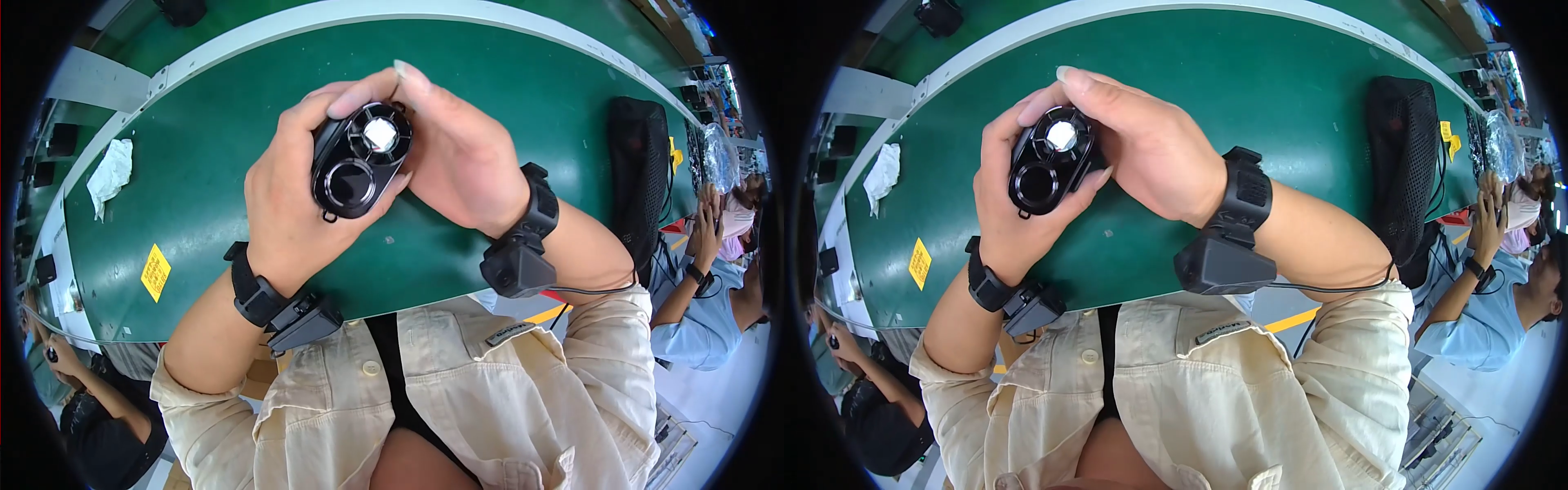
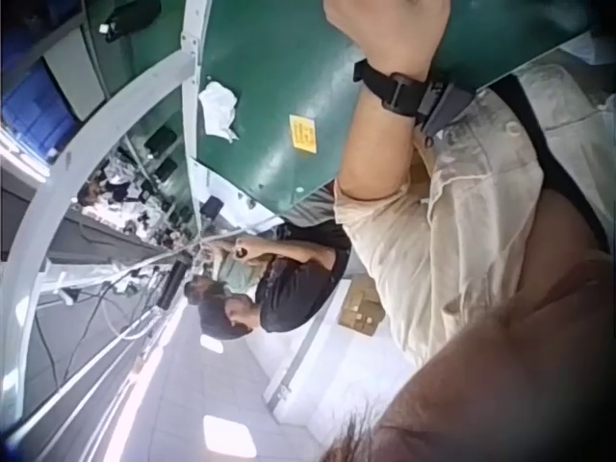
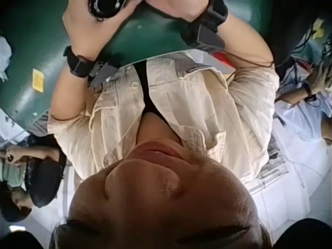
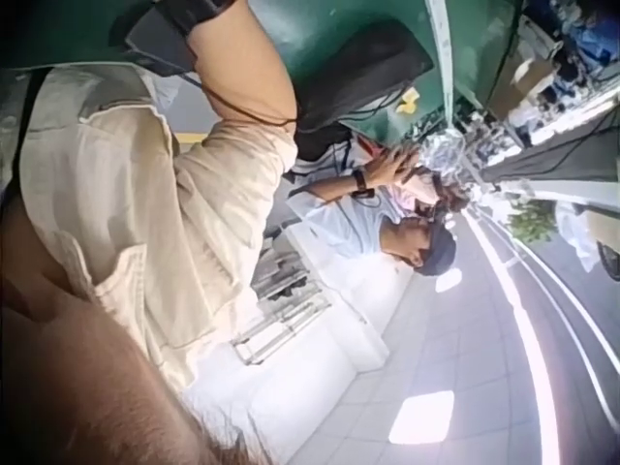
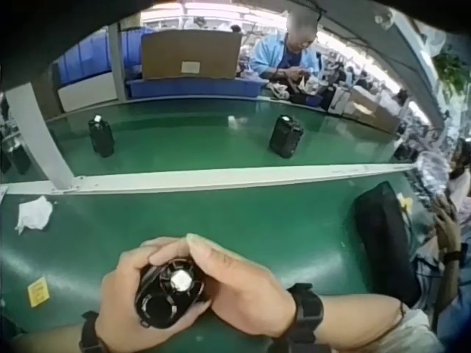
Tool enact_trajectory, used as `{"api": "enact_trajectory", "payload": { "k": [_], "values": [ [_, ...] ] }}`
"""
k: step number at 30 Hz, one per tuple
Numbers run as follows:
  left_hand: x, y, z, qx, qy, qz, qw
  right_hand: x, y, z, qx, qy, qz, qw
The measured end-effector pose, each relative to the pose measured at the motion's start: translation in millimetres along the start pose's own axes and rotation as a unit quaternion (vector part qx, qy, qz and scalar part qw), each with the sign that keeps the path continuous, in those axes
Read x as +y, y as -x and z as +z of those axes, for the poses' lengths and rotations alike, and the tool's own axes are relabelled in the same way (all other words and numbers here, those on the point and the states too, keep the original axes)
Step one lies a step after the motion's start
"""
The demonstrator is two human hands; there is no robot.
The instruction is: The person picks up a rangefinder, peels off a small white sticker, and then presses a new white sticker onto the same spot before placing it back on the workbench. This process is repeated for several devices.
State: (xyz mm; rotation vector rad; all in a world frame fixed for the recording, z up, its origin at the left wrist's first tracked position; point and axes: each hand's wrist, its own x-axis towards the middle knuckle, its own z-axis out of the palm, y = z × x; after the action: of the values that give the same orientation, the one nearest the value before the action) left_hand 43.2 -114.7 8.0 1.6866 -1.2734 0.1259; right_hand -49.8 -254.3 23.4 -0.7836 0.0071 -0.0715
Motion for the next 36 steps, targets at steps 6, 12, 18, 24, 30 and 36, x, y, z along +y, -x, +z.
{"api": "enact_trajectory", "payload": {
  "k": [6, 12, 18, 24, 30, 36],
  "values": [
    [1.5, -0.3, -1.0, 0.003, 0.017, -0.015, 1.0, 3.5, 0.1, 1.4, -0.005, 0.169, -0.059, 0.984],
    [-2.0, 1.8, -3.1, -0.006, 0.016, -0.02, 1.0, 17.3, 4.3, 12.0, 0.055, 0.283, -0.134, 0.948],
    [-3.3, 3.2, -0.8, 0.029, 0.017, -0.011, 0.999, 4.2, -0.6, 11.4, 0.026, 0.094, -0.04, 0.994],
    [-0.3, 0.5, -4.9, 0.017, -0.007, 0.015, 1.0, 11.9, 0.6, 13.3, 0.067, 0.187, -0.074, 0.977],
    [-2.8, -1.5, -3.7, 0.008, 0.026, 0.0, 1.0, 12.4, 3.7, 8.5, 0.042, 0.313, -0.101, 0.943],
    [-4.4, 0.3, -4.0, 0.006, 0.057, -0.018, 0.998, 9.7, 4.0, 7.1, 0.027, 0.321, -0.083, 0.943]
  ]
}}
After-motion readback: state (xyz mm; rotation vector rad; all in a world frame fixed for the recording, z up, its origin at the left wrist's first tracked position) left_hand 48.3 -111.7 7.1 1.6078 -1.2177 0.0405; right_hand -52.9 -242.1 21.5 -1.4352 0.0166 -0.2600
